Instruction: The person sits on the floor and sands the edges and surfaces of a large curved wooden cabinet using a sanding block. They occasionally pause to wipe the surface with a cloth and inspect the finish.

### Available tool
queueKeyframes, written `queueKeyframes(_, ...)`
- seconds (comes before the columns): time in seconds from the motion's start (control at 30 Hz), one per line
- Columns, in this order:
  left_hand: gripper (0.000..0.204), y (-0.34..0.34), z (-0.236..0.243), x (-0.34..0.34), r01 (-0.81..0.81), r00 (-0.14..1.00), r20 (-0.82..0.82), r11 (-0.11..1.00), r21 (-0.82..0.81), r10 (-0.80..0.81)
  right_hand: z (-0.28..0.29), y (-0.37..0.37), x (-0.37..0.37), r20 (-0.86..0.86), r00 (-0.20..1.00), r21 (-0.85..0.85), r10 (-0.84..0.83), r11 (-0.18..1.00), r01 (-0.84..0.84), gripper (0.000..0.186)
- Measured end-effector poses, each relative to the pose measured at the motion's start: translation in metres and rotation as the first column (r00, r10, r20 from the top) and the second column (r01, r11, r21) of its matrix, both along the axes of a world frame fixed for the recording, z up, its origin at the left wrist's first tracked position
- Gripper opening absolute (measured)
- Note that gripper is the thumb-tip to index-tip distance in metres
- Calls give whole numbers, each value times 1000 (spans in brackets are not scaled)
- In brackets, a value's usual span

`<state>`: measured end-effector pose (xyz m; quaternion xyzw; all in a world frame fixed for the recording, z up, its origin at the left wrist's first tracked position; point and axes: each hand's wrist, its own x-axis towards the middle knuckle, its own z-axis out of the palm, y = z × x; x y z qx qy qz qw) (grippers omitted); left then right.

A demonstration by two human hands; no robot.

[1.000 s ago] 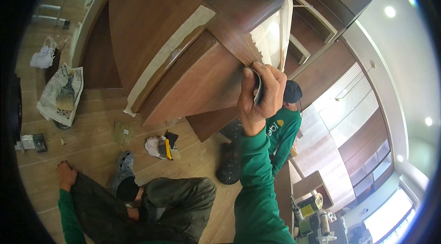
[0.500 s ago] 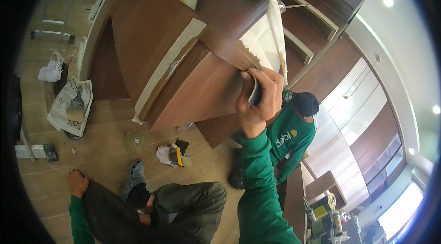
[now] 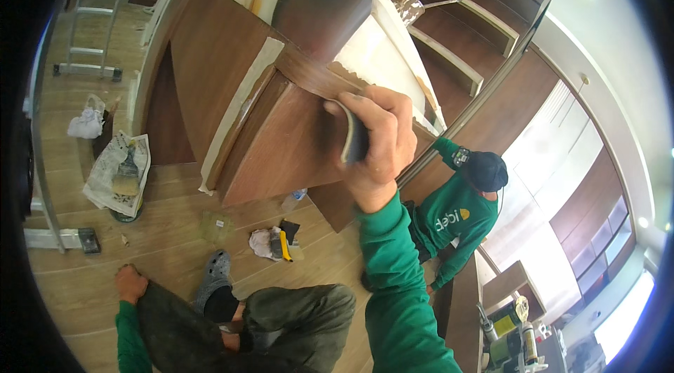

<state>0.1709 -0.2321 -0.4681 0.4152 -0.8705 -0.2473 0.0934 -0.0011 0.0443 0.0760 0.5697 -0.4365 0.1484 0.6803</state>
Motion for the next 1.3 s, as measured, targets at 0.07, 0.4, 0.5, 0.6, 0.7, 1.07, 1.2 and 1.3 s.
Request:
queueKeyframes(0.07,33,0,6,-1,13,1000,27,1000,13,-14,-1,16,-17,11,999,-26,-48,998,49,34)
queueKeyframes(0.4,36,-8,-14,2,42,998,46,998,48,-45,1,7,5,66,997,38,-33,999,30,32)
queueKeyframes(0.5,40,-4,1,2,45,999,30,999,22,-45,-9,63,-36,146,981,-42,-124,990,131,29)
queueKeyframes(0.6,41,1,13,5,-19,999,-25,998,64,20,-47,110,-31,310,947,-121,-88,984,131,23)
queueKeyframes(0.7,47,2,25,17,-88,989,-106,991,101,98,-113,134,-16,523,851,-23,-40,998,61,21)
queueKeyframes(1.07,42,-15,78,113,61,978,-204,994,89,-42,-279,107,-10,992,126,44,-6,952,-303,13)
queueKeyframes(1.2,15,2,278,123,-126,868,-495,939,-319,-51,-313,90,-14,988,-86,81,-132,896,-437,19)
queueKeyframes(1.3,6,73,418,96,-255,718,-571,613,-747,-398,-335,76,-25,986,-94,68,-139,843,-533,23)
